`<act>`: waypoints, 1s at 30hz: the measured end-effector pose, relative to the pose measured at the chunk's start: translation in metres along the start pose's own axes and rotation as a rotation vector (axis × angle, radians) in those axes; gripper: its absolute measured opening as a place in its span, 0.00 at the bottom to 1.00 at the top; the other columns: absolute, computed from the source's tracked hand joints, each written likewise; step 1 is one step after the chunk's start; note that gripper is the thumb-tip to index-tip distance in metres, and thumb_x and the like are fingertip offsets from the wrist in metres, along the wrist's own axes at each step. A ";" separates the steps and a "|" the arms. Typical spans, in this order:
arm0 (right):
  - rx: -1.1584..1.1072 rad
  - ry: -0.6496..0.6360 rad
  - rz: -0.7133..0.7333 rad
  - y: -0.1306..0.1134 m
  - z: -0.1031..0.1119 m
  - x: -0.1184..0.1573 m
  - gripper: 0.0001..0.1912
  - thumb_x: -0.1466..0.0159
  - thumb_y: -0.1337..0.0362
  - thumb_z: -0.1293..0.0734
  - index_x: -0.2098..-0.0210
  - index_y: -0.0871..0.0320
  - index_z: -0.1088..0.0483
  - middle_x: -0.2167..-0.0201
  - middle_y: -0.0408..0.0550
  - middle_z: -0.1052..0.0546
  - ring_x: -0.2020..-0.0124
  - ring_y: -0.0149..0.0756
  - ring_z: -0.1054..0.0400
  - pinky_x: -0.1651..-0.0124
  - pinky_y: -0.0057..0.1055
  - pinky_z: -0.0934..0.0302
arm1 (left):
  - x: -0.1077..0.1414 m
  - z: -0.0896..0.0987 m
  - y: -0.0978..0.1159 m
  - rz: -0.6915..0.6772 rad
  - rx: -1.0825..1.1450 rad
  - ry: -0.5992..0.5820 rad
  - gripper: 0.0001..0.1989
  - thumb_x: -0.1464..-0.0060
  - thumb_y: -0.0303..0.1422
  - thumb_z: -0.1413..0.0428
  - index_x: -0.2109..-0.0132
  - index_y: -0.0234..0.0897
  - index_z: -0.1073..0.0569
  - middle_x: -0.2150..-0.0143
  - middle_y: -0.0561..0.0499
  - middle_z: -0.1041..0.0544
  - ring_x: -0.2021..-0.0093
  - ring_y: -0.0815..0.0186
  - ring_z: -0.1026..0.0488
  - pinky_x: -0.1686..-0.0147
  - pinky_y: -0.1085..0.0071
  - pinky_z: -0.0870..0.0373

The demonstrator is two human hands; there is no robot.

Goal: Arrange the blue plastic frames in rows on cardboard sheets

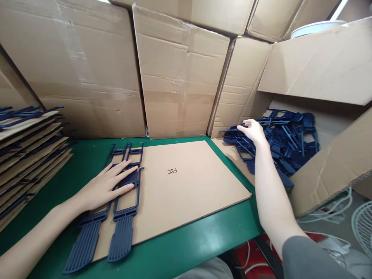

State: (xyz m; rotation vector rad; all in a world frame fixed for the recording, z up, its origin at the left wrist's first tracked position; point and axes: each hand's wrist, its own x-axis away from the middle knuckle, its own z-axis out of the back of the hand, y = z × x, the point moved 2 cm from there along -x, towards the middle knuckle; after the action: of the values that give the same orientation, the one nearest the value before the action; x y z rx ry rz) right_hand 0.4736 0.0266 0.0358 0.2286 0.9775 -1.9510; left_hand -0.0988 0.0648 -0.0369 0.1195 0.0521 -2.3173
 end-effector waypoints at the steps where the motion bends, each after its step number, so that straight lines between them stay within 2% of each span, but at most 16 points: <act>1: -0.062 0.031 -0.010 0.001 -0.001 -0.004 0.22 0.41 0.56 0.34 0.51 0.63 0.32 0.54 0.57 0.26 0.54 0.44 0.31 0.50 0.39 0.38 | 0.000 0.000 0.000 0.001 -0.001 0.003 0.31 0.40 0.55 0.57 0.33 0.54 0.46 0.29 0.58 0.55 0.31 0.52 0.55 0.33 0.49 0.60; 3: -0.051 0.034 0.009 -0.001 -0.008 -0.011 0.20 0.39 0.58 0.36 0.51 0.63 0.32 0.55 0.57 0.25 0.55 0.43 0.30 0.52 0.37 0.38 | 0.000 -0.001 -0.001 0.005 -0.007 0.000 0.31 0.40 0.55 0.57 0.33 0.55 0.46 0.29 0.58 0.56 0.31 0.53 0.55 0.33 0.49 0.60; 8: 0.639 -0.240 0.183 -0.008 -0.042 -0.035 0.23 0.40 0.64 0.35 0.46 0.64 0.36 0.50 0.62 0.29 0.50 0.48 0.33 0.53 0.40 0.38 | 0.003 -0.005 -0.002 0.004 -0.004 0.018 0.31 0.41 0.55 0.55 0.33 0.59 0.47 0.30 0.62 0.58 0.30 0.53 0.56 0.33 0.49 0.62; 10: 0.763 -0.310 0.232 -0.003 -0.049 -0.045 0.24 0.42 0.68 0.34 0.46 0.66 0.35 0.49 0.65 0.30 0.48 0.51 0.34 0.51 0.43 0.40 | 0.004 -0.005 -0.002 0.010 -0.002 0.038 0.31 0.42 0.55 0.53 0.33 0.60 0.47 0.30 0.64 0.58 0.31 0.51 0.54 0.33 0.49 0.61; 13: 0.859 -0.391 0.324 0.008 -0.056 -0.058 0.21 0.42 0.70 0.33 0.49 0.66 0.33 0.50 0.65 0.29 0.47 0.52 0.35 0.48 0.45 0.43 | 0.006 -0.004 -0.001 0.025 -0.022 0.046 0.30 0.42 0.55 0.54 0.34 0.61 0.46 0.30 0.64 0.57 0.31 0.50 0.52 0.34 0.46 0.57; 17: 0.948 -0.508 0.457 0.025 -0.066 -0.072 0.19 0.42 0.66 0.29 0.52 0.62 0.31 0.53 0.61 0.26 0.49 0.50 0.33 0.49 0.42 0.42 | 0.008 -0.003 -0.002 -0.032 -0.068 0.095 0.31 0.41 0.51 0.54 0.33 0.60 0.52 0.30 0.64 0.57 0.32 0.51 0.51 0.36 0.45 0.52; 22: 1.009 -0.589 0.624 0.032 -0.073 -0.093 0.13 0.38 0.63 0.31 0.55 0.61 0.29 0.55 0.59 0.25 0.53 0.49 0.30 0.55 0.38 0.39 | 0.011 -0.015 -0.013 -0.084 -0.129 0.197 0.34 0.44 0.49 0.50 0.33 0.64 0.53 0.30 0.64 0.54 0.33 0.50 0.47 0.38 0.45 0.46; 26: 1.036 -0.663 0.756 0.028 -0.074 -0.104 0.09 0.39 0.65 0.31 0.58 0.60 0.27 0.56 0.57 0.24 0.54 0.48 0.29 0.56 0.36 0.38 | 0.012 -0.025 -0.017 -0.043 -0.065 0.221 0.34 0.45 0.50 0.49 0.34 0.66 0.51 0.31 0.67 0.52 0.33 0.51 0.46 0.36 0.46 0.50; 30: 1.051 -0.711 0.829 0.021 -0.070 -0.105 0.07 0.39 0.67 0.32 0.60 0.59 0.26 0.57 0.55 0.23 0.55 0.44 0.28 0.56 0.33 0.37 | 0.012 -0.023 -0.013 -0.040 -0.036 0.240 0.33 0.46 0.52 0.49 0.34 0.67 0.50 0.31 0.69 0.51 0.34 0.51 0.44 0.35 0.47 0.51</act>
State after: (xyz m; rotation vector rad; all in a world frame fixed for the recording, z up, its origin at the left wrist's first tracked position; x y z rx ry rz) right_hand 0.5351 0.1390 0.0307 0.3967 -0.6012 -1.3790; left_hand -0.1146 0.0664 -0.0606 0.3809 0.2188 -2.3294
